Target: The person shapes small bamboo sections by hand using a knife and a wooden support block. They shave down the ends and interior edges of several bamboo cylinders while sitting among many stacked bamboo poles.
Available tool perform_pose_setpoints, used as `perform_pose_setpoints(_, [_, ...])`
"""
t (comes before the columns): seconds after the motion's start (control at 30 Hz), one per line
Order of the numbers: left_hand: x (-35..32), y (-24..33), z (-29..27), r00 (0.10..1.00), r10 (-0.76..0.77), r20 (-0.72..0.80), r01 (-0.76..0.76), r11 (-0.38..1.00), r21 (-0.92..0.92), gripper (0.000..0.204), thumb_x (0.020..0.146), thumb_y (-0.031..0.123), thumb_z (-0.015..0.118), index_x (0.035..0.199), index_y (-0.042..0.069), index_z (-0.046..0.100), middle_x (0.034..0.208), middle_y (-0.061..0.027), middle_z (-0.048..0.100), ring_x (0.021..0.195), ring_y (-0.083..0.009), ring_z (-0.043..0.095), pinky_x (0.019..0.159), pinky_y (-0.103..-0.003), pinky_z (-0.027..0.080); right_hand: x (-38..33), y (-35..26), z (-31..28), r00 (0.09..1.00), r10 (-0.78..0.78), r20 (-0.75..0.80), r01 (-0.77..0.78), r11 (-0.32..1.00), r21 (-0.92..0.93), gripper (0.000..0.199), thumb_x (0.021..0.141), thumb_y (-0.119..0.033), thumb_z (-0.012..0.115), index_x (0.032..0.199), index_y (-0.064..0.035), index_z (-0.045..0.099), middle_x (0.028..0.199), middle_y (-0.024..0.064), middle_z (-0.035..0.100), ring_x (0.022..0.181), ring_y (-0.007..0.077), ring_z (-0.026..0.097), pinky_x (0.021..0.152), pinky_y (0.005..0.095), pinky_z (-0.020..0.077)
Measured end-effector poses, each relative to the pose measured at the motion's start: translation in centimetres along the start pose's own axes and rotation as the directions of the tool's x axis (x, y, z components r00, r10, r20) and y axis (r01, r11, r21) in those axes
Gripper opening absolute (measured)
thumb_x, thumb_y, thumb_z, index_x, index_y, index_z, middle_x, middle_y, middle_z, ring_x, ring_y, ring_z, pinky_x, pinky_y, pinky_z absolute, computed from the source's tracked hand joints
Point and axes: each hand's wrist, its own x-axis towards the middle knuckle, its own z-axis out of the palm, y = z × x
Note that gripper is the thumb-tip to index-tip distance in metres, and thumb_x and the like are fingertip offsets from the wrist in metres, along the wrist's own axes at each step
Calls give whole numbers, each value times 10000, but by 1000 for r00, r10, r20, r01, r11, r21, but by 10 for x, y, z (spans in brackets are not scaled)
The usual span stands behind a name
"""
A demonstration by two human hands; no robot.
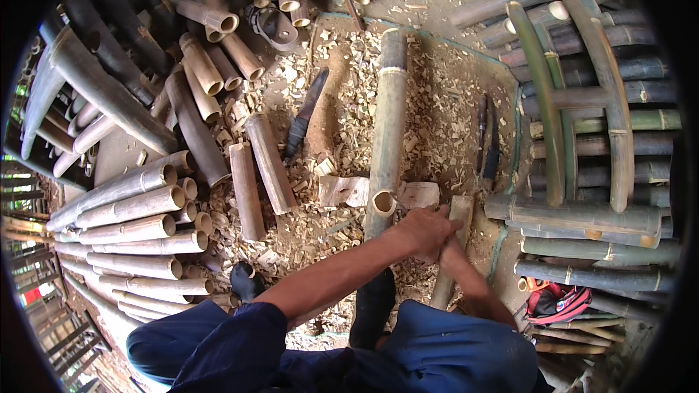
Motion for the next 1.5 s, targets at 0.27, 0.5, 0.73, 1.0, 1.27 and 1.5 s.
perform_pose_setpoints(0.27, [-9,-15,-13,814,-26,-581,-158,951,-265,959,713,-14,763,1578,207,412,1528,-255,396,1287,-478,551,1085,-520,483,25,-57,-112,942,-333,-44,307,907,-287,385,884,-327,694,1125,-31,645,1076,148,683,958,343,674,884,456,539])
perform_pose_setpoints(0.5, [-18,-19,-1,379,-318,-869,-197,890,-411,1047,766,49,807,1630,110,219,1471,-276,344,1320,-490,497,1095,-570,489,71,-124,-136,888,-437,143,395,567,-723,102,945,-164,651,875,-105,696,764,55,636,739,161,577,684,323,509])
perform_pose_setpoints(0.73, [5,4,29,373,-278,-885,-107,935,-339,1101,782,135,853,1616,3,146,1468,-331,314,1381,-515,383,1134,-564,390,73,-58,-130,608,-775,172,660,373,-652,86,815,-151,733,821,-73,697,767,93,687,724,241,651,679,418,547])
perform_pose_setpoints(1.0, [-26,19,29,674,-229,-703,-76,924,-374,1104,740,18,783,1644,166,168,1536,-317,284,1329,-529,445,1111,-551,422,27,-39,-109,778,-612,139,623,726,-292,368,838,-234,718,1142,-38,651,1027,183,707,951,383,702,823,475,580])
perform_pose_setpoints(1.27, [-53,1,-22,997,-11,76,28,974,-226,987,645,17,794,1537,184,406,1533,-277,363,1372,-468,467,1148,-515,433,-9,-34,23,982,-164,95,80,812,578,351,920,-215,696,1243,-100,621,1315,140,603,1199,210,624,980,373,521])
perform_pose_setpoints(1.5, [-184,15,-4,828,-557,-72,400,676,-619,871,792,189,724,1525,-41,313,1443,-341,470,1266,-473,574,1080,-517,464,-34,-124,13,919,-299,259,-368,-407,836,282,1106,-395,487,1215,-150,573,1186,36,669,1142,184,629,976,376,501])
